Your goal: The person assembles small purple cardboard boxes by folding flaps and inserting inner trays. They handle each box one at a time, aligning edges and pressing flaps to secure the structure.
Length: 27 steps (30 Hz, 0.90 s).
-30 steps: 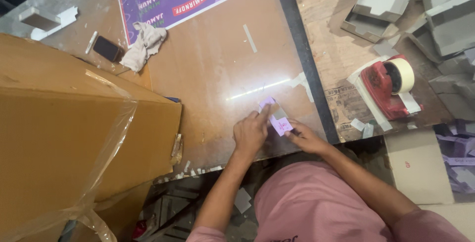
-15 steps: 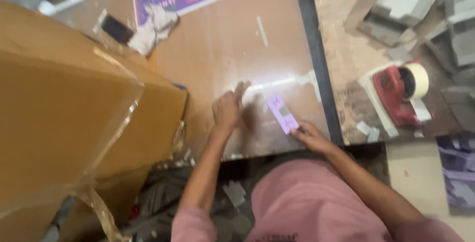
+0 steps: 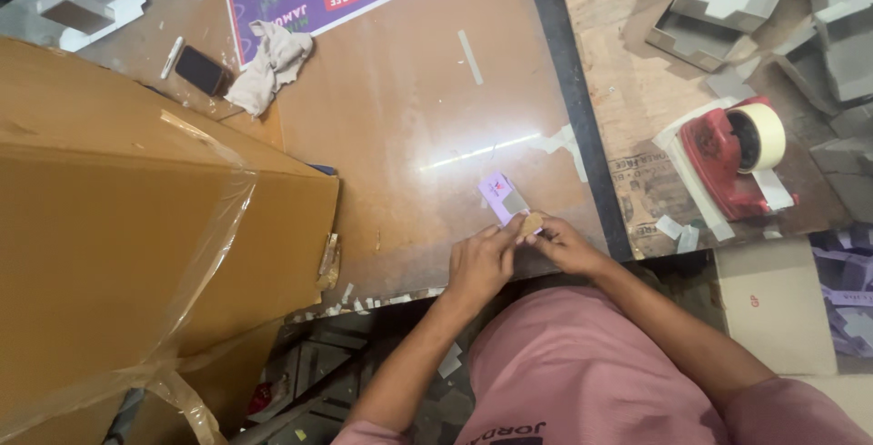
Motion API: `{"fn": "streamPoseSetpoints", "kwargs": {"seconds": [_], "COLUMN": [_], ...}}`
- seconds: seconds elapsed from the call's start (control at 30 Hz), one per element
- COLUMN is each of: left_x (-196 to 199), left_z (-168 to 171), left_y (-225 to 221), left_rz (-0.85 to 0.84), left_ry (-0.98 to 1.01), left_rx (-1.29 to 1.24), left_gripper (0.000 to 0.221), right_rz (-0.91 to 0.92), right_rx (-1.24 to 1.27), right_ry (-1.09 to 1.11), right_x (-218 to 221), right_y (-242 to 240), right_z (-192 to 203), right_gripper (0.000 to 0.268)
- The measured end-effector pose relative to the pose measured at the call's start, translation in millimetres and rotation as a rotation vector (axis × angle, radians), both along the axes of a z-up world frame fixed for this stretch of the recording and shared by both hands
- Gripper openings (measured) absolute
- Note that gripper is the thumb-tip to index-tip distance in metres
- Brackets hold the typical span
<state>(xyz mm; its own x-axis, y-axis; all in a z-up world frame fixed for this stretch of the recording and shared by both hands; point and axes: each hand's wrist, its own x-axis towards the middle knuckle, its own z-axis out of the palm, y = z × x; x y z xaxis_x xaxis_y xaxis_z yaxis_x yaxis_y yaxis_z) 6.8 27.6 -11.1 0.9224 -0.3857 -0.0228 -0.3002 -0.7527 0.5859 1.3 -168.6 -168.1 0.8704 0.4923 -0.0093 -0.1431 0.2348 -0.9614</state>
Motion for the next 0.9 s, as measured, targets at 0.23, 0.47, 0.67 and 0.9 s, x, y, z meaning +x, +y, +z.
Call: {"fn": "streamPoseSetpoints", "kwargs": {"seconds": [0.23, 0.47, 0.67, 0.9], "left_x": [76.9, 54.3, 65.4, 130.1], "left_z": [-34.5, -42.1, -41.1, -55.2], "left_y": [33.1, 45.7, 29.7, 1.0], "left_rz": [0.215, 0.383, 0.278, -0.121], "left_ry": [-0.079, -0.239, -0.232, -0.42], "left_rx": [0.55, -0.028, -0.197, 0.004], "left_gripper": [0.049, 0.025, 0.016, 0.031], "right_rz": [0.005, -0.39, -0.644, -0.435], "right_rx": [-0.032, 0.329, -0.937, -1.048], "right_ry": [0.139, 0.563, -0.097, -0.385], "right_x": [-1.7, 13.5, 30.4, 31.8], "right_y": [-2.8, -16.7, -36.2, 4.0], "right_z": [-13.6, 3.0, 71.1, 78.4], "right_gripper": [0.039, 0.052, 0.098, 0.129]}}
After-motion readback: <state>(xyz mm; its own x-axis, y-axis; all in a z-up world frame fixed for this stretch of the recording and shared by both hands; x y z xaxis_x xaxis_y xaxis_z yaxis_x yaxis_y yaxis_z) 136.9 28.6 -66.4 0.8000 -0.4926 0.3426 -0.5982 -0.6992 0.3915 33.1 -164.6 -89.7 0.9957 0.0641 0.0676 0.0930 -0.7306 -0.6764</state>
